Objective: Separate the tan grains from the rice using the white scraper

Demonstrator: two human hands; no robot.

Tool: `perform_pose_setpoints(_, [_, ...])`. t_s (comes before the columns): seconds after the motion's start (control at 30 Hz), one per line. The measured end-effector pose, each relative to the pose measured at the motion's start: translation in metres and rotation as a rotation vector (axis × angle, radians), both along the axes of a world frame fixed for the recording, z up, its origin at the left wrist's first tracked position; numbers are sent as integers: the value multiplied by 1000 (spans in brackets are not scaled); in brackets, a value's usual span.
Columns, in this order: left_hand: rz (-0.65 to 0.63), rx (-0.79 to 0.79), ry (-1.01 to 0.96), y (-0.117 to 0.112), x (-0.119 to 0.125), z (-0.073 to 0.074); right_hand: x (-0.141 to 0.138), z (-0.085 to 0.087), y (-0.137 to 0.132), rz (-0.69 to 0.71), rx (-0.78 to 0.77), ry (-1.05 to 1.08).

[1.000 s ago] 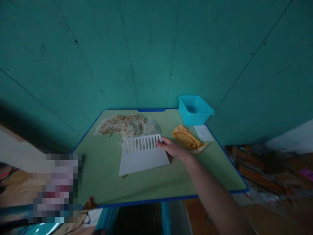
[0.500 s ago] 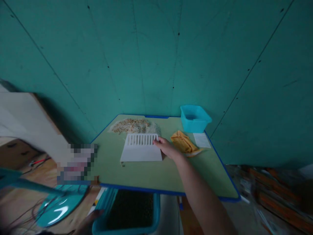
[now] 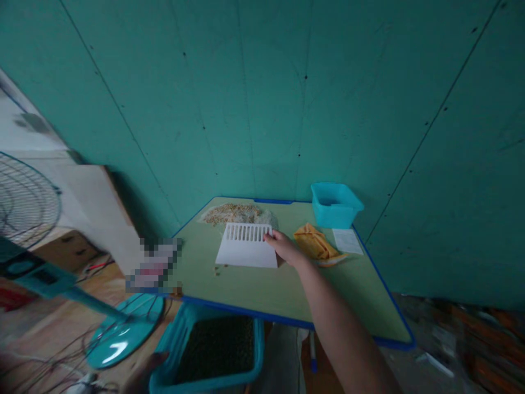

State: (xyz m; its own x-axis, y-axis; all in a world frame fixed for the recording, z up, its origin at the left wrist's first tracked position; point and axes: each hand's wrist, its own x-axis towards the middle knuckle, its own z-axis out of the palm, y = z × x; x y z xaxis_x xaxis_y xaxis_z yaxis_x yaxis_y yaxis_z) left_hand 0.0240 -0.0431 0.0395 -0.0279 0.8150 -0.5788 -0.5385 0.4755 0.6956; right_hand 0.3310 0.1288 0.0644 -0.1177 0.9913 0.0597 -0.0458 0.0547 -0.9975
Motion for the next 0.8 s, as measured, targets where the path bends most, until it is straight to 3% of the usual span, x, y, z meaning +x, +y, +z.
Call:
perform_pose_setpoints(0.23, [-17, 81, -56, 2, -3, -2, 2, 5, -5, 48, -58, -19])
perform_pose_setpoints(0.6, [61, 19, -246, 16, -6, -8, 4, 2, -8, 54, -147, -9])
perform_pose_setpoints(0.8, [41, 29, -155, 28, -3, -12, 3, 7, -11, 52, -154, -54])
